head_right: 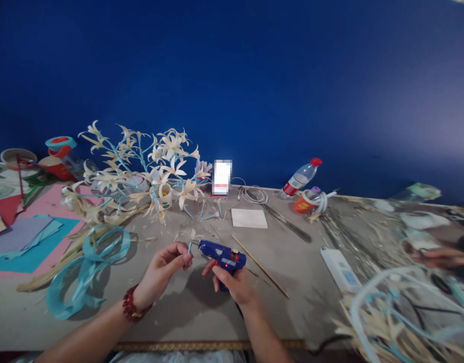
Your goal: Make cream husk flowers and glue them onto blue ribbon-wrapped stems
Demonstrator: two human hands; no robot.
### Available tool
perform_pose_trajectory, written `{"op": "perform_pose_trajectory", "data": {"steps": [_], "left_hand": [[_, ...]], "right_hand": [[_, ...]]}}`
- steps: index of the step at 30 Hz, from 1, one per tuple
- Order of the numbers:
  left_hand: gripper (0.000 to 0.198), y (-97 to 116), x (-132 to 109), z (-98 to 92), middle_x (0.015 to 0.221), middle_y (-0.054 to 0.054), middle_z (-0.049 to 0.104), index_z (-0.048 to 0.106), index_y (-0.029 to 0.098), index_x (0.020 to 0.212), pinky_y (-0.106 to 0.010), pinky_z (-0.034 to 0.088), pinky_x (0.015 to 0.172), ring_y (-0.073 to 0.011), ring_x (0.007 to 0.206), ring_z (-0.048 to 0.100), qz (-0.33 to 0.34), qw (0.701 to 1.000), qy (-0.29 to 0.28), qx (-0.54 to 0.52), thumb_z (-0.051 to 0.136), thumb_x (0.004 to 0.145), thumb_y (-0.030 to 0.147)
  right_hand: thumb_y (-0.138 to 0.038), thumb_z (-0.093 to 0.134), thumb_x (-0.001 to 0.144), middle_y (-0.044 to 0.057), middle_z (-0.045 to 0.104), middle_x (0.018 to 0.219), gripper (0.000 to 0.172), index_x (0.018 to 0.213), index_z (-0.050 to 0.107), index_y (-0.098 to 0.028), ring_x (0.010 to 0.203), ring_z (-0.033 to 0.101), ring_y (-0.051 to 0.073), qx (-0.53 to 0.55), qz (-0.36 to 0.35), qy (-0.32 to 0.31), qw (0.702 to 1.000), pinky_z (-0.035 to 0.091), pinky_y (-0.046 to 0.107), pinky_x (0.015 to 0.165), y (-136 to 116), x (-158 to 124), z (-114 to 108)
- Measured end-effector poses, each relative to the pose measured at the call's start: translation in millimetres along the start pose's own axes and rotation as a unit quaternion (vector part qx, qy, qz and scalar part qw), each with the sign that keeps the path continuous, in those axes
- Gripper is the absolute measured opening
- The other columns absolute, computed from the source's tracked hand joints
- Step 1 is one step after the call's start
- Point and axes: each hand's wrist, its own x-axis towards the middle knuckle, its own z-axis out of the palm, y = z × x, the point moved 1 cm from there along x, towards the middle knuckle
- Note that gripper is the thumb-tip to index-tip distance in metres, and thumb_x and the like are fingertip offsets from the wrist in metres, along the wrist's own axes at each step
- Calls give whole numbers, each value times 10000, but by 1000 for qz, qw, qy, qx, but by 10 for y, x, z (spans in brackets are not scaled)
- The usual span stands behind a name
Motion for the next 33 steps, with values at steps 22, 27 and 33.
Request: {"op": "perform_pose_trajectory", "data": {"steps": [22, 27, 33], "left_hand": [[149, -15, 3, 0, 652, -6, 613, 638, 155, 723, -234, 398, 615, -108, 610, 521, -11, 998, -28, -49, 704, 791, 270], [159, -6, -8, 1, 672, -17, 626, 639, 150, 721, -245, 392, 621, -115, 619, 525, -24, 997, -35, -59, 697, 796, 278], [180, 27, -3, 14, 644, -16, 614, 628, 149, 717, -250, 381, 606, -121, 609, 508, -35, 996, -31, -73, 696, 791, 298]], "right_hand": [[-428, 666, 779, 50, 688, 712, 281, 800, 680, -149, 391, 500, 75, 24, 21, -15, 999, 390, 201, 383, 28, -29, 15], [-426, 655, 791, 47, 692, 724, 268, 808, 682, -160, 393, 502, 78, 35, 1, 5, 999, 378, 206, 384, 51, -28, -3], [-445, 665, 782, 61, 697, 725, 288, 810, 673, -159, 387, 484, 84, 48, -13, -6, 999, 382, 221, 380, 40, -112, -4]]}}
